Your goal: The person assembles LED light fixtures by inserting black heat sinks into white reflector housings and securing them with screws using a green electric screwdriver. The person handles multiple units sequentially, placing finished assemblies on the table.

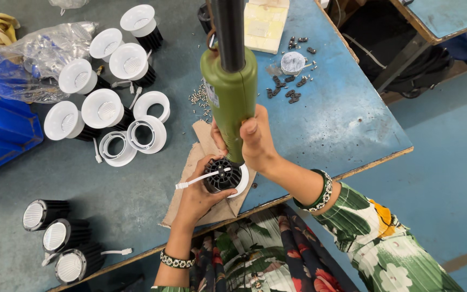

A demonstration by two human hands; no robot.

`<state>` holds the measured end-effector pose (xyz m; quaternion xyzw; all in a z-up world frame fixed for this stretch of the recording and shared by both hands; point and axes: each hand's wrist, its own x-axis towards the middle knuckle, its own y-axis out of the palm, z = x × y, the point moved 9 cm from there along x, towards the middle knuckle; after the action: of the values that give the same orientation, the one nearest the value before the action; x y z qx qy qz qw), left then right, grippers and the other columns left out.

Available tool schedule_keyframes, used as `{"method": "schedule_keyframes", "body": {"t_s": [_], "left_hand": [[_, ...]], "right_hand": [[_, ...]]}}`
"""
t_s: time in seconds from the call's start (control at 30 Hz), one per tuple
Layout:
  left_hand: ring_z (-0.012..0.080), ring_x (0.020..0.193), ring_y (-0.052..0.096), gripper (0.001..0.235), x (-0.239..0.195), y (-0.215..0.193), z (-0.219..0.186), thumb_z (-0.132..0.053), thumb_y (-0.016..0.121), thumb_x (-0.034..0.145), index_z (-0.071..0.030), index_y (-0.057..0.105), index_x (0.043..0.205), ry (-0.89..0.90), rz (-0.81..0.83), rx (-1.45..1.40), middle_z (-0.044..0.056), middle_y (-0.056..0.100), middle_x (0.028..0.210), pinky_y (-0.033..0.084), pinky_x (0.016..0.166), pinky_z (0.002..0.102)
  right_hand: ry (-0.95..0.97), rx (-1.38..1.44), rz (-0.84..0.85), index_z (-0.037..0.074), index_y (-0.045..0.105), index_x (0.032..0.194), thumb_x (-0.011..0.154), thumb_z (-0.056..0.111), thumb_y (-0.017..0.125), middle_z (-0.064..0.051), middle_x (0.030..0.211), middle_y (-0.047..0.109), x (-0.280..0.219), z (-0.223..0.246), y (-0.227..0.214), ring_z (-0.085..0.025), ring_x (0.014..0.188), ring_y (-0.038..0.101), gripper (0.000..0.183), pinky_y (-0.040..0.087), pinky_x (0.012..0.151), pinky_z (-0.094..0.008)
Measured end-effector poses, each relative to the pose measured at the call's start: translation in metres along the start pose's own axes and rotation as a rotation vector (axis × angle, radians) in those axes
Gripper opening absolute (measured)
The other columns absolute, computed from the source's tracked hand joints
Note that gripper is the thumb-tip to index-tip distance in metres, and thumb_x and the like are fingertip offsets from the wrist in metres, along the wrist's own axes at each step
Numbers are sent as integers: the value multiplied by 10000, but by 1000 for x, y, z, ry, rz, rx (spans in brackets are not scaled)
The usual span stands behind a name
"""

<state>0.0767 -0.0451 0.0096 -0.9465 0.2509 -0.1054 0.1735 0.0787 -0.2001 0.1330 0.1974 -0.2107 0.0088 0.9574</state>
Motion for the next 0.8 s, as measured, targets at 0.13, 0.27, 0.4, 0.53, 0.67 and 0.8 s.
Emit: {"method": "schedule_keyframes", "body": {"t_s": [0.13,0.27,0.4,0.53,0.67,0.8], "left_hand": [[184,1141,686,872,1,1,0,-154,970,612,-87,512,1351,-8,2,-8,71,690,1252,560,994,337],[187,1162,675,873,0,1,-2,-149,966,618,-82,508,1359,19,-1,-14,78,678,1265,552,1014,336],[196,1181,659,868,0,2,0,-131,963,623,-70,503,1356,55,4,-47,82,661,1287,539,1033,337],[226,1308,588,961,-2,5,12,-144,968,603,-77,467,1421,6,57,-139,99,613,1398,468,1124,372],[278,1489,356,1142,-5,-27,2,-199,945,589,-84,323,1540,74,203,-242,133,441,1576,260,1207,415],[256,1494,505,814,0,-106,-22,-365,808,841,-64,477,1522,101,-77,-555,117,604,1538,364,1233,370]], "right_hand": [[3,8,2,-48,593,950,775,923,579,-77,668,548,5,5,0,-152,564,549,987,484,526,-293],[-13,8,12,-46,593,954,775,927,573,-77,654,547,8,15,1,-158,551,552,989,484,531,-297],[-49,2,20,-45,593,970,791,913,578,-78,655,546,11,28,1,-163,541,549,975,473,534,-303],[-77,17,42,-52,577,999,808,894,589,-96,676,541,16,39,3,-175,526,546,965,473,525,-313],[-110,96,94,-2,533,992,821,922,490,-94,627,531,33,59,9,-162,510,539,940,474,495,-303],[-274,-89,-12,-15,477,901,800,967,377,-113,587,457,43,100,10,-217,409,488,993,472,402,-357]]}}
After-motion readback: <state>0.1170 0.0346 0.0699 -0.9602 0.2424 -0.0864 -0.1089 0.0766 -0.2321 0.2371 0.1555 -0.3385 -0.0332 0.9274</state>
